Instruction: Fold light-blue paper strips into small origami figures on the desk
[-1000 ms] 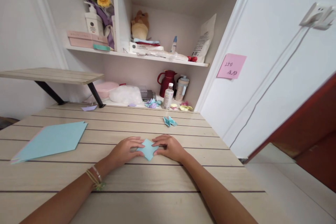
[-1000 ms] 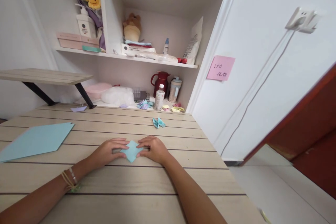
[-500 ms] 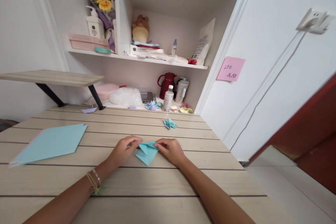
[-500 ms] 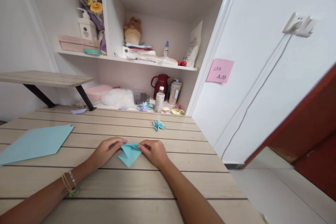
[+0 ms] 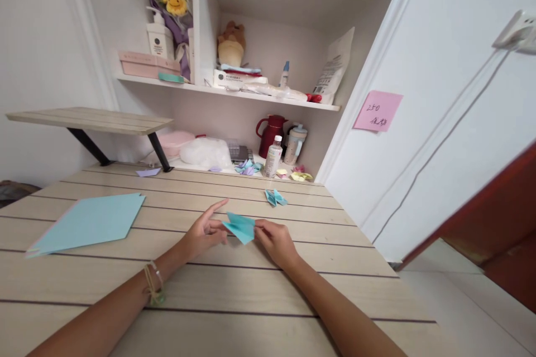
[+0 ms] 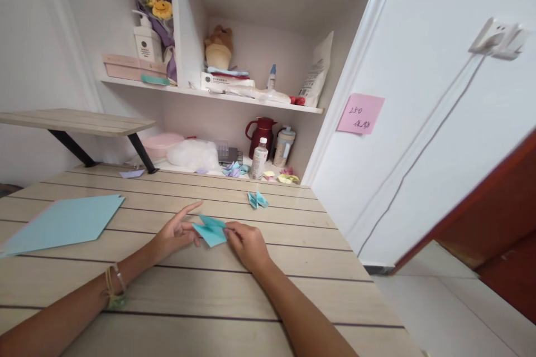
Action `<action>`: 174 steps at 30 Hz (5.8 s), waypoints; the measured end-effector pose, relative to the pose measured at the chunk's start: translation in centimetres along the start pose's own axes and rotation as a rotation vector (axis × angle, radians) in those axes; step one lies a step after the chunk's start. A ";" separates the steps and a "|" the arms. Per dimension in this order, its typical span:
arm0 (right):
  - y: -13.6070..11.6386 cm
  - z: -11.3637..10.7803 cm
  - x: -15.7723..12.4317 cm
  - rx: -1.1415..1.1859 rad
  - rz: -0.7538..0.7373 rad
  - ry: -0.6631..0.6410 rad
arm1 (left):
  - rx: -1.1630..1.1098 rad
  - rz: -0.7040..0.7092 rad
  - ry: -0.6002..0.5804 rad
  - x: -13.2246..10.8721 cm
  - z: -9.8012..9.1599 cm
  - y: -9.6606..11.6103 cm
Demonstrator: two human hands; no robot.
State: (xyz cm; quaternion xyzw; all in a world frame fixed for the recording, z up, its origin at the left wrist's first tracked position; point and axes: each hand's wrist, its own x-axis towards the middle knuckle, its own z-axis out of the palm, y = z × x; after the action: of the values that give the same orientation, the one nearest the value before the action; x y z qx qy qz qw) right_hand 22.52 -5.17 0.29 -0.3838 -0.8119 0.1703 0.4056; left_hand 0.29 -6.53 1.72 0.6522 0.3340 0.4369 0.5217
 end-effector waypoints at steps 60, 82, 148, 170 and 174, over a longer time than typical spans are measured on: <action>-0.1 0.9 0.3 0.561 0.140 -0.140 | 0.020 -0.044 0.110 0.5 0.2 -1.0; 0.1 1.0 0.8 0.865 0.401 0.093 | 0.083 -0.074 0.308 0.6 0.7 -0.8; -0.1 1.0 0.6 0.758 0.393 -0.037 | -0.046 -0.172 0.097 0.6 1.1 -1.4; -0.6 1.7 0.5 0.803 0.401 -0.066 | 0.024 -0.150 0.165 0.5 1.7 -1.1; -0.7 1.8 0.5 0.721 0.403 -0.055 | 0.058 -0.107 0.184 0.5 1.9 -1.1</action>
State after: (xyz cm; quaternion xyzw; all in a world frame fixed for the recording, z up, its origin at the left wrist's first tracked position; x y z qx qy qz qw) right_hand 20.60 -5.18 -0.17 -0.3636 -0.6194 0.5298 0.4509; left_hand 2.23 -6.59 0.67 0.6054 0.4274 0.4565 0.4924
